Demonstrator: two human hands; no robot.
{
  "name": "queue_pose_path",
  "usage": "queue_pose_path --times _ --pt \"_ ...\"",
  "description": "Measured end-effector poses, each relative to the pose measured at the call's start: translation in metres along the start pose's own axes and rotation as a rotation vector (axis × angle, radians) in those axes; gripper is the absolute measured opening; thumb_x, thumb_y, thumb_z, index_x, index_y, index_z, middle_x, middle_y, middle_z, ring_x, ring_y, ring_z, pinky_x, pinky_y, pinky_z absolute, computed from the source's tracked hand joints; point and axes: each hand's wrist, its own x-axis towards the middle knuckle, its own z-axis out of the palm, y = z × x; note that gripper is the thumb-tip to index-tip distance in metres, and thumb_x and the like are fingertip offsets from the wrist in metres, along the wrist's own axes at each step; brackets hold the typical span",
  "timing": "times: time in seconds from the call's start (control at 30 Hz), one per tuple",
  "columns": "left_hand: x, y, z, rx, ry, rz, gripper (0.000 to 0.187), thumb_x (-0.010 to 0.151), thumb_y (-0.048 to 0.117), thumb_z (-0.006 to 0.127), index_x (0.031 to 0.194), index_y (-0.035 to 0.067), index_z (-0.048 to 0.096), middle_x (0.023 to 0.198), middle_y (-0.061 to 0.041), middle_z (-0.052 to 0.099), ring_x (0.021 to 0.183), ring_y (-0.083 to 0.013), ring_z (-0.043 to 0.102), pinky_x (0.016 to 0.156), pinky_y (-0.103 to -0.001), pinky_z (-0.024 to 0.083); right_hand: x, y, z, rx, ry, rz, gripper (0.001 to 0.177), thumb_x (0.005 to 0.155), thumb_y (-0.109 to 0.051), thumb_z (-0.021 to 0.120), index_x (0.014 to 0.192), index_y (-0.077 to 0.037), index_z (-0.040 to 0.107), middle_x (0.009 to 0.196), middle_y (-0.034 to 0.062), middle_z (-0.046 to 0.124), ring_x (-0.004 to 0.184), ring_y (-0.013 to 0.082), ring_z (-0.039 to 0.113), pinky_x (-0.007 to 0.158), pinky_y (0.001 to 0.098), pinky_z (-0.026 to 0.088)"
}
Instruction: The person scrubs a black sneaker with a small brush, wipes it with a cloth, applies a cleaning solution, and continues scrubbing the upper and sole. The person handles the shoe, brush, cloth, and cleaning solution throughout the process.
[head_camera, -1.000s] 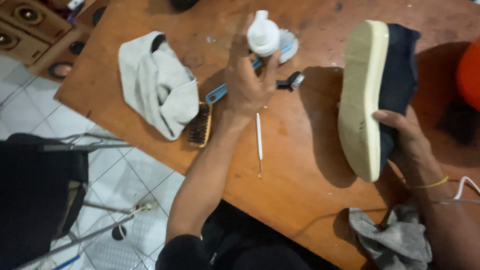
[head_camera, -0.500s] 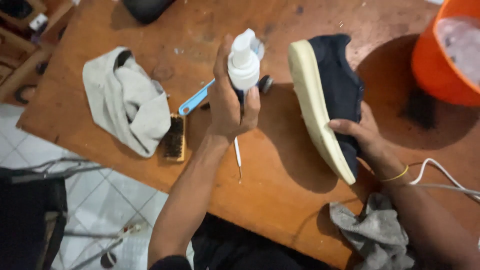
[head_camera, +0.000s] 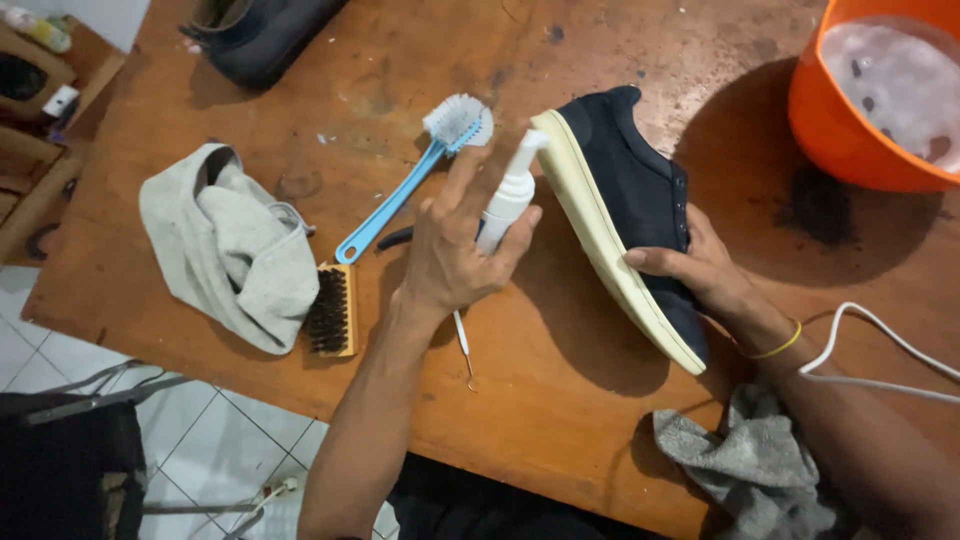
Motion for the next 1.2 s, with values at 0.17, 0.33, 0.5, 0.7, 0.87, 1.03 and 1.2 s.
queue_pose_path --times 0.17,0.33,0.5,0.7,0.87,1.03,1.2 --pt "0.001 0.007 0.006 -0.042 -0.118 -0.073 0.064 0.102 0.024 0.069 0.155 0.034 0.036 0.160 -0.015 0.052 0.065 -0.0201 0.065 0.060 -0.029 0.060 -0.003 -0.011 0.004 0.142 0.016 0.124 0.070 0.068 -0.030 0.075 0.130 -0.002 0.061 0.117 0.0070 0.069 0.101 0.0176 0.065 0.088 0.0288 0.053" --pt "0.003 0.004 0.009 -0.023 -0.071 -0.069 0.063 0.104 0.026 0.071 0.156 0.032 0.036 0.156 -0.009 0.055 0.084 -0.0227 0.073 0.068 -0.032 0.062 0.006 0.009 0.001 0.184 0.040 0.084 0.062 0.074 -0.031 0.073 0.128 -0.003 0.061 0.109 0.0028 0.065 0.093 0.0121 0.061 0.080 0.0242 0.050" --pt "-0.002 -0.002 0.012 -0.014 -0.048 -0.074 0.067 0.111 0.027 0.066 0.164 0.032 0.024 0.127 -0.003 0.061 0.071 -0.0133 0.054 0.058 -0.026 0.054 -0.001 -0.006 0.005 0.200 0.017 0.123 0.059 0.076 -0.031 0.071 0.127 -0.003 0.061 0.111 0.0039 0.066 0.095 0.0137 0.061 0.083 0.0256 0.050" --pt "-0.001 -0.002 0.011 -0.002 -0.042 -0.088 0.064 0.109 0.027 0.064 0.162 0.028 0.027 0.126 -0.004 0.060 0.070 -0.0151 0.054 0.054 -0.026 0.053 -0.004 -0.007 0.010 0.241 0.035 0.096 0.050 0.078 -0.027 0.074 0.121 -0.003 0.063 0.104 0.0027 0.068 0.086 0.0121 0.063 0.075 0.0236 0.052" --pt "0.001 -0.002 0.013 0.133 -0.051 -0.063 0.065 0.104 0.023 0.068 0.159 0.026 0.034 0.123 -0.005 0.058 0.066 -0.0210 0.055 0.055 -0.032 0.053 -0.003 -0.009 0.010 0.210 0.037 0.085 0.052 0.077 -0.026 0.075 0.121 -0.003 0.062 0.108 0.0031 0.066 0.093 0.0119 0.061 0.082 0.0244 0.050" --pt "-0.002 -0.002 0.014 0.138 -0.040 -0.054 0.064 0.103 0.022 0.069 0.157 0.028 0.036 0.123 -0.005 0.058 0.067 -0.0230 0.057 0.055 -0.033 0.054 -0.007 -0.016 0.011 0.164 0.006 0.044 0.055 0.077 -0.027 0.076 0.123 -0.002 0.062 0.107 0.0016 0.064 0.093 0.0102 0.060 0.080 0.0221 0.050" --pt "0.000 -0.003 0.017 0.108 -0.069 -0.056 0.064 0.104 0.019 0.068 0.156 0.025 0.032 0.130 -0.010 0.058 0.069 -0.0244 0.059 0.054 -0.034 0.055 0.000 -0.015 0.009 0.101 -0.018 0.027 0.050 0.074 -0.028 0.080 0.115 -0.003 0.064 0.100 0.0007 0.065 0.086 0.0100 0.060 0.074 0.0225 0.051"
